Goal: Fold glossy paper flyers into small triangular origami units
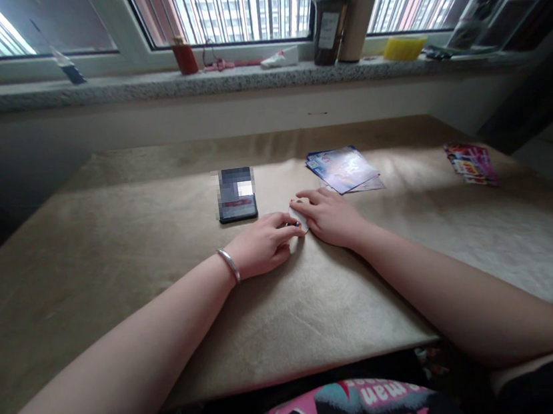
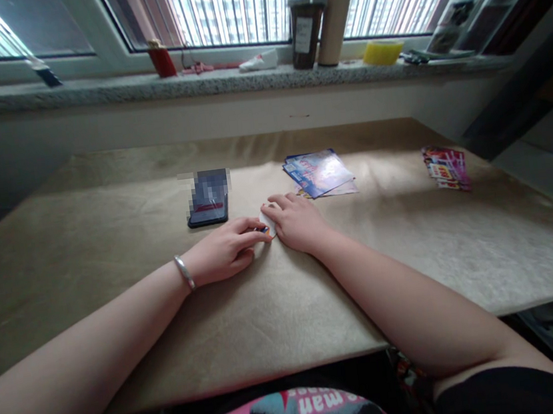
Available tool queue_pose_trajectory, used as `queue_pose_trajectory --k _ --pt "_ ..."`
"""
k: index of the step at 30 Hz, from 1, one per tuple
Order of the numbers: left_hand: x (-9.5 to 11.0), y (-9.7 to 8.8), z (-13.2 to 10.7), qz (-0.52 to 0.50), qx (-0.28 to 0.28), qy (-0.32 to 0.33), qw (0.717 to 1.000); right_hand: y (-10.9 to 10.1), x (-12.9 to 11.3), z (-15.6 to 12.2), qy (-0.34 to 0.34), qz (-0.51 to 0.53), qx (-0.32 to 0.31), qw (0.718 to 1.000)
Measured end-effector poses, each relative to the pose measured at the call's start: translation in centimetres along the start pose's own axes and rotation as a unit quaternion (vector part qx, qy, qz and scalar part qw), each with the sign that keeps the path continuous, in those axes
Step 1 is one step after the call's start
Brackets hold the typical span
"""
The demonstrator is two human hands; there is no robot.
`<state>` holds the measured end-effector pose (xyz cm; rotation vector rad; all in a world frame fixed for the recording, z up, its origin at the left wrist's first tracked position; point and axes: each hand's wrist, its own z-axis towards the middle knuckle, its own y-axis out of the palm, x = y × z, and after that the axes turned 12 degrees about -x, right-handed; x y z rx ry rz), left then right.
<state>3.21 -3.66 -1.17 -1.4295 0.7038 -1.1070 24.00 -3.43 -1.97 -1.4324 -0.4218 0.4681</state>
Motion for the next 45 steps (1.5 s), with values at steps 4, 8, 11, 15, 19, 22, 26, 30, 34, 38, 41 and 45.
queue_pose_trajectory --k 4,8,11,15,19,22,26,30,34,38,41,45 --pt "0.3 -0.1 -0.1 -0.015 0.003 -0.013 1.0 0.2 0.4 -0.2 -0.023 0.115 0.029 0.993" --pt "0.3 0.0 -0.1 -0.039 0.032 -0.045 0.998 0.2 0.2 -0.7 -0.013 0.215 0.048 0.975" --pt "0.1 0.2 -0.1 -0.029 0.044 -0.059 0.997 0.0 0.0 -0.9 0.022 0.228 0.069 0.971" --pt "0.1 0.4 0.0 -0.015 0.056 -0.081 0.995 -0.1 -0.2 -0.9 0.03 0.205 0.044 0.977" --pt "0.4 0.5 0.0 -0.034 0.077 -0.116 0.99 -0.2 -0.7 -0.8 0.018 0.223 0.044 0.974" --pt "0.4 0.8 0.2 -0.102 0.122 -0.149 0.976 -0.1 -1.3 -0.8 0.013 0.272 0.056 0.961" --pt "0.1 1.5 0.6 -0.283 0.21 -0.154 0.923 0.0 -1.9 -0.8 0.015 0.342 0.056 0.938" --pt "0.2 1.9 0.9 -0.414 0.269 -0.11 0.862 -0.1 -2.4 -0.9 0.0 0.451 0.06 0.89" --pt "0.7 1.6 0.9 -0.424 0.308 -0.072 0.848 -0.7 -2.9 -1.3 0.027 0.489 0.083 0.868" --pt "1.5 1.2 0.8 -0.376 0.331 -0.063 0.863 -1.5 -3.2 -1.7 0.006 0.448 0.146 0.882" --pt "2.1 1.0 0.9 -0.375 0.343 -0.044 0.86 -2.0 -3.3 -1.9 -0.015 0.414 0.174 0.893" --pt "2.2 0.9 0.8 -0.368 0.359 -0.015 0.857 -2.4 -3.2 -1.9 -0.026 0.311 0.247 0.917"
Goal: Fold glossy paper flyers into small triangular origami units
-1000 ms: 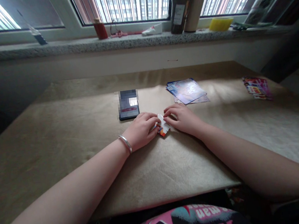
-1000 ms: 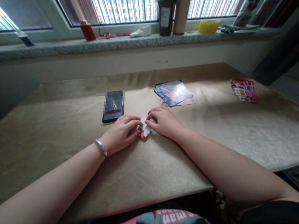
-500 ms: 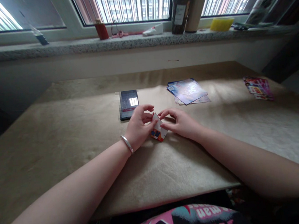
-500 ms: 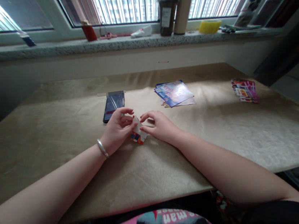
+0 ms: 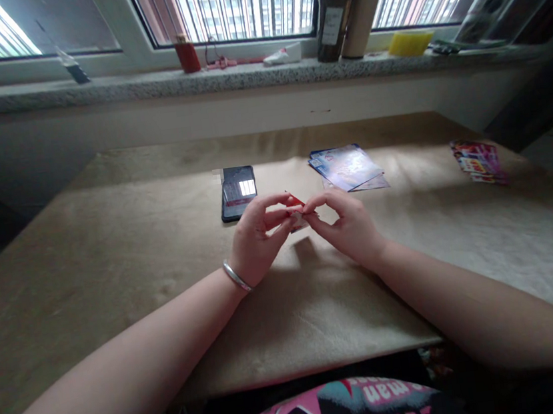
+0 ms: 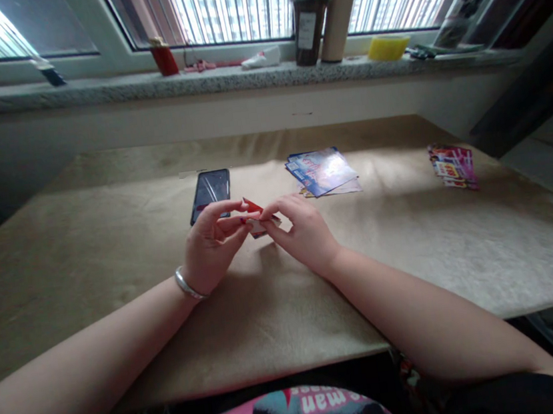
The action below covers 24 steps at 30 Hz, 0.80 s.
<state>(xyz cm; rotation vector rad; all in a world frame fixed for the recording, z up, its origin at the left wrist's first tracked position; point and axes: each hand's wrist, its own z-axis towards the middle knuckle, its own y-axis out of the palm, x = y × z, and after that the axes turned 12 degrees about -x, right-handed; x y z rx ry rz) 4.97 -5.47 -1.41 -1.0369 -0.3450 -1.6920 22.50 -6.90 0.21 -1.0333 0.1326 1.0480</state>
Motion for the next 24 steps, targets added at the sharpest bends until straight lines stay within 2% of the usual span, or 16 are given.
queue_pose_trajectory --k 5,7,13,18,24 --pt "0.11 -0.56 0.18 0.153 0.011 0.005 0.988 -0.39 -0.08 0.14 -0.059 -0.08 0.024 0.995" --pt "0.25 -0.65 0.23 0.167 0.008 -0.013 0.986 -0.47 -0.16 0.14 -0.069 -0.087 0.02 0.994" --pt "0.37 -0.36 0.15 0.111 -0.011 -0.054 0.992 -0.35 -0.3 0.03 -0.076 -0.091 -0.01 0.993" --pt "-0.06 -0.06 -0.01 -0.014 -0.031 -0.087 0.996 -0.37 -0.44 -0.07 -0.047 -0.106 -0.009 0.993" --pt "0.01 0.22 0.02 -0.085 -0.022 -0.093 0.992 -0.4 -0.38 -0.04 -0.051 -0.13 -0.004 0.99"
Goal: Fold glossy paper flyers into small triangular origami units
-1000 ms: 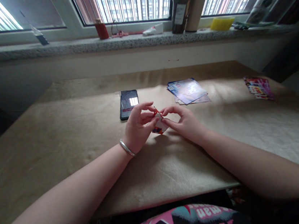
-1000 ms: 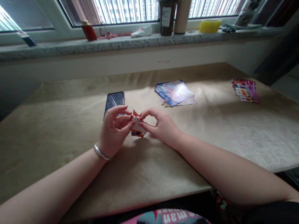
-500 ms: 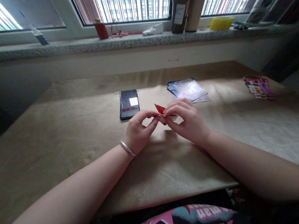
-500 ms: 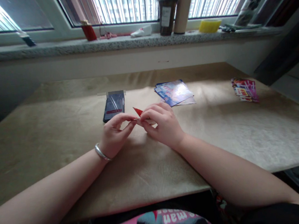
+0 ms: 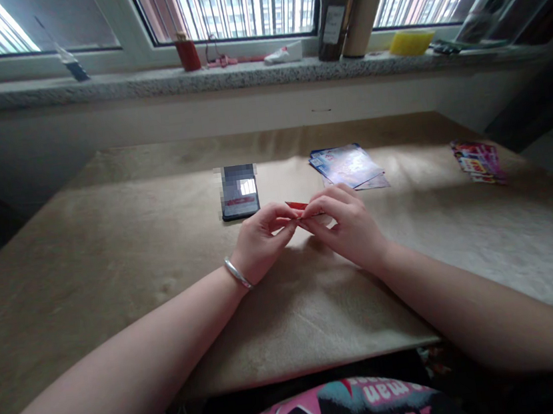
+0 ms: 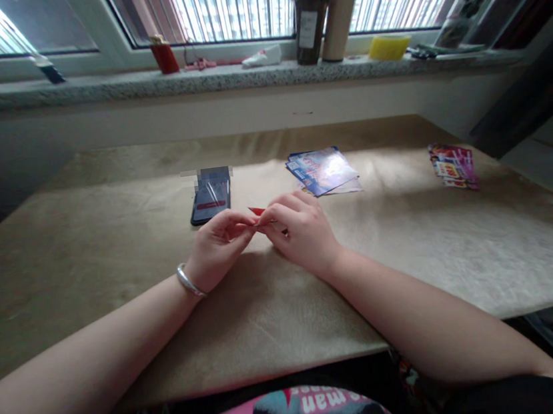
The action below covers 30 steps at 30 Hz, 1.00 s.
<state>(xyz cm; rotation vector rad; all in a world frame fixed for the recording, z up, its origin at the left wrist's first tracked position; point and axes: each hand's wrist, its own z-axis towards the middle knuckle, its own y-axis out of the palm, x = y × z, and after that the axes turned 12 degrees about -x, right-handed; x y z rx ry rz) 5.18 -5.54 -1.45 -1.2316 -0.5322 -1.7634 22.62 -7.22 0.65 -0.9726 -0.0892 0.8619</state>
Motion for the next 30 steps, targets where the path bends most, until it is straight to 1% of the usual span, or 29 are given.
queue_pose_trajectory --k 2,5,11,13,16,19,22,24,27,30 --pt "0.1 0.0 0.0 0.002 -0.009 0.01 1.0 -0.1 0.0 0.0 -0.006 -0.007 0.001 1.0" --pt "0.0 -0.2 -0.1 0.035 -0.016 0.026 0.999 -0.3 0.0 0.0 -0.005 -0.004 -0.006 1.0" --pt "0.0 -0.4 -0.1 0.068 -0.026 0.04 0.997 -0.4 0.2 0.0 -0.015 0.002 -0.043 0.999" --pt "0.4 -0.4 0.0 0.121 -0.026 0.052 0.991 -0.3 0.3 -0.1 -0.022 -0.002 -0.043 0.999" --pt "1.1 -0.6 0.1 0.224 -0.016 0.072 0.972 -0.3 0.2 -0.1 -0.034 -0.034 -0.039 0.998" --pt "1.5 -0.7 0.2 0.272 -0.011 0.078 0.959 -0.5 0.0 -0.1 -0.035 -0.084 -0.049 0.995" --pt "1.6 -0.7 0.2 0.28 -0.018 0.068 0.957 -0.7 -0.1 -0.2 -0.042 -0.132 -0.052 0.989" --pt "1.5 -0.7 0.2 0.274 -0.024 0.056 0.96 -0.8 -0.1 -0.2 -0.06 -0.153 -0.051 0.985" --pt "1.4 -0.7 0.2 0.257 -0.04 0.039 0.965 -0.9 -0.1 -0.2 -0.098 -0.16 -0.064 0.98" --pt "1.2 -0.7 0.2 0.242 -0.058 0.027 0.968 -0.9 0.0 -0.1 -0.119 -0.164 -0.085 0.976"
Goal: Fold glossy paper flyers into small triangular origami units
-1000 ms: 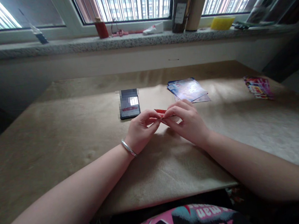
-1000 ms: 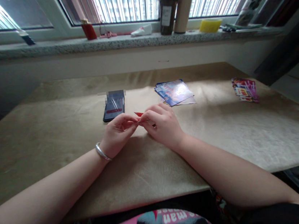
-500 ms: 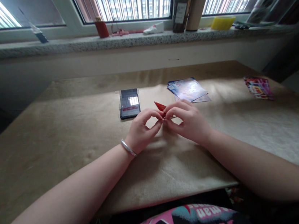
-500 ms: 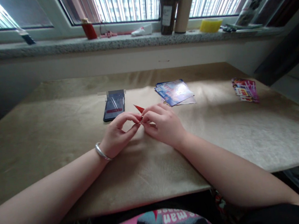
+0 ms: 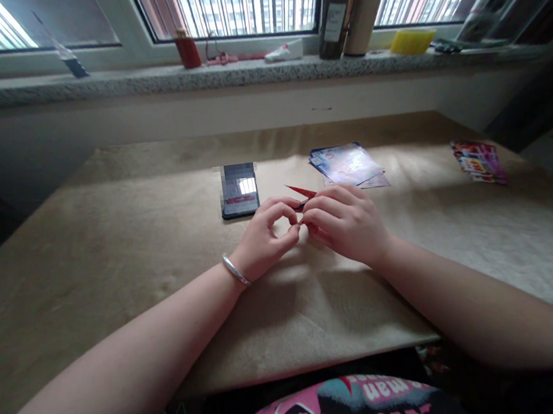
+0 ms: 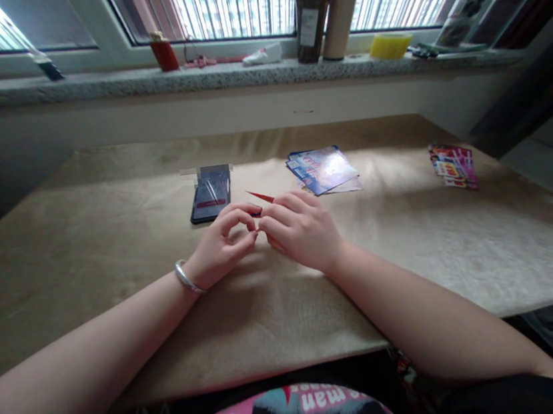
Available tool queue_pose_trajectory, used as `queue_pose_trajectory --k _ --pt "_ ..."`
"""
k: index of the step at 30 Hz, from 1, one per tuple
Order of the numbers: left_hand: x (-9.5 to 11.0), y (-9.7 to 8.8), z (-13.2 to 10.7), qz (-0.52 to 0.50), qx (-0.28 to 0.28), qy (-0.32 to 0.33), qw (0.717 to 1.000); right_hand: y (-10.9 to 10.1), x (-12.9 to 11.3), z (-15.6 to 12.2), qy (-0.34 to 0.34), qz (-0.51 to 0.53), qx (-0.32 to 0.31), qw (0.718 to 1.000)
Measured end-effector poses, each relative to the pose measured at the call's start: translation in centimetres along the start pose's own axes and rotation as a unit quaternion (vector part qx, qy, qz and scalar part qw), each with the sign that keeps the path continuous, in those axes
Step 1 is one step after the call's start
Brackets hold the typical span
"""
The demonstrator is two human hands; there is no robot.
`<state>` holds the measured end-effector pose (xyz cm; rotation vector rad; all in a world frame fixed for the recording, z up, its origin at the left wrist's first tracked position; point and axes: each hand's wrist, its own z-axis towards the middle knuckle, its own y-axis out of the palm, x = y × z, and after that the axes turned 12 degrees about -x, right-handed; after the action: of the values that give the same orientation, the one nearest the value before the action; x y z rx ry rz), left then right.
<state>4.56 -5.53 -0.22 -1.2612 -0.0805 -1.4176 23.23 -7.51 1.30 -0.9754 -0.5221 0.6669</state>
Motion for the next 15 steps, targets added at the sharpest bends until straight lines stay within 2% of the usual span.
queue_pose_trajectory --k 6,15 --pt "-0.16 -0.07 -0.05 0.025 0.025 -0.037 0.999 0.45 0.27 -0.04 0.01 -0.028 0.001 1.0" --pt "-0.49 -0.06 -0.1 0.086 0.038 0.027 0.995 0.61 -0.09 -0.03 0.046 0.033 0.001 0.998"
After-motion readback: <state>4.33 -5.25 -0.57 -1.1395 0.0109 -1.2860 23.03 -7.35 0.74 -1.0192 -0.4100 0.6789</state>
